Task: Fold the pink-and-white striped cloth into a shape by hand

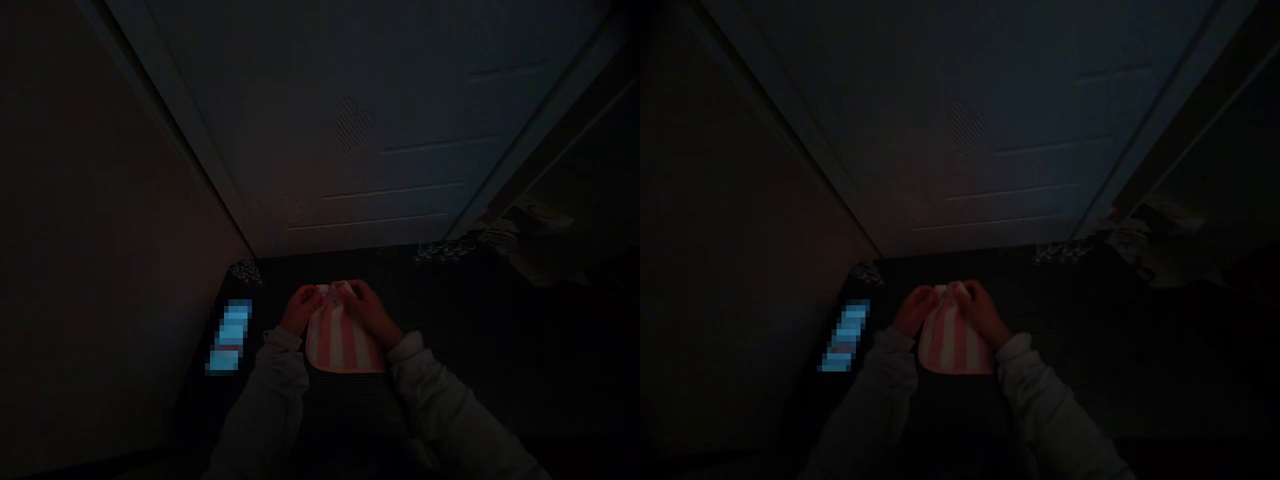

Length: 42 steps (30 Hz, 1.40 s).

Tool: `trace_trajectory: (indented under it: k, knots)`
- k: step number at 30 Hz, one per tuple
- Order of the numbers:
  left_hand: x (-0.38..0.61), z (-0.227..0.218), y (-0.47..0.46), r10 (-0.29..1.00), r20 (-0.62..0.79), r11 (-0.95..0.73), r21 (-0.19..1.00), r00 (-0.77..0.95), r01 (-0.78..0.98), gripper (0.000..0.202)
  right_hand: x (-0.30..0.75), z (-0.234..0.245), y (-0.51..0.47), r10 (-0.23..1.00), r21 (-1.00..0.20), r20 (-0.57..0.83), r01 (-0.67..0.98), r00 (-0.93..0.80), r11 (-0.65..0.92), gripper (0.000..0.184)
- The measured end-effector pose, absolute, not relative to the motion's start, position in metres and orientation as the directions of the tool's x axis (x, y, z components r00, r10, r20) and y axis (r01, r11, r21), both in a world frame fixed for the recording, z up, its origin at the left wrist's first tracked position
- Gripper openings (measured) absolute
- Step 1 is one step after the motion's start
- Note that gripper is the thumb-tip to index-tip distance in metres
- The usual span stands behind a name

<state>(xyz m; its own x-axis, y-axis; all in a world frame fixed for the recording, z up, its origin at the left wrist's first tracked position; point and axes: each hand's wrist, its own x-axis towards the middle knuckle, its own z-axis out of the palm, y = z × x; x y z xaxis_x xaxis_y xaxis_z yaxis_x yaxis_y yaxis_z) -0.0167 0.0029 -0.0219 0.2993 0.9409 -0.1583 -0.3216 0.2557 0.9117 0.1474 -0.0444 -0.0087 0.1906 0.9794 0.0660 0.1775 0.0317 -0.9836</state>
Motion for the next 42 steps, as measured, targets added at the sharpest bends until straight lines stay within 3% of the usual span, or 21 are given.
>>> trace_trajectory:
  k: [6, 9, 15, 23, 32, 38, 42]
  knots:
    - [-0.019, -0.013, 0.004, 0.94, -0.182, 0.303, 0.833, 0.288, -0.462, 0.028, 0.148, -0.004, -0.045, 0.982, -0.947, 0.186, 0.273, 0.026, 0.172, 0.026]
    - [-0.02, -0.011, 0.003, 0.935, -0.176, 0.314, 0.818, 0.309, -0.483, 0.027, 0.148, -0.007, -0.045, 0.978, -0.928, 0.208, 0.312, -0.022, 0.204, 0.033]
    - [-0.022, -0.016, 0.002, 0.919, -0.16, 0.313, 0.85, 0.36, -0.423, 0.024, 0.148, -0.01, -0.045, 0.985, -0.934, 0.167, 0.313, -0.036, 0.17, 0.038]
    - [-0.024, -0.021, 0.003, 0.894, -0.183, 0.346, 0.863, 0.41, -0.369, 0.022, 0.154, -0.01, -0.045, 0.985, -0.956, 0.122, 0.252, -0.121, 0.15, 0.027]
    - [-0.023, -0.013, -0.001, 0.879, -0.211, 0.381, 0.85, 0.427, -0.363, 0.025, 0.153, -0.005, -0.047, 0.994, -0.951, 0.054, 0.298, -0.091, 0.079, 0.023]
    - [-0.02, -0.011, -0.001, 0.88, -0.206, 0.392, 0.824, 0.427, -0.41, 0.026, 0.151, -0.006, -0.048, 0.983, -0.932, 0.162, 0.313, -0.091, 0.183, 0.021]
    - [-0.019, -0.012, -0.001, 0.88, -0.208, 0.392, 0.826, 0.427, -0.406, 0.027, 0.151, -0.008, -0.047, 0.986, -0.931, 0.134, 0.329, -0.095, 0.158, 0.02]
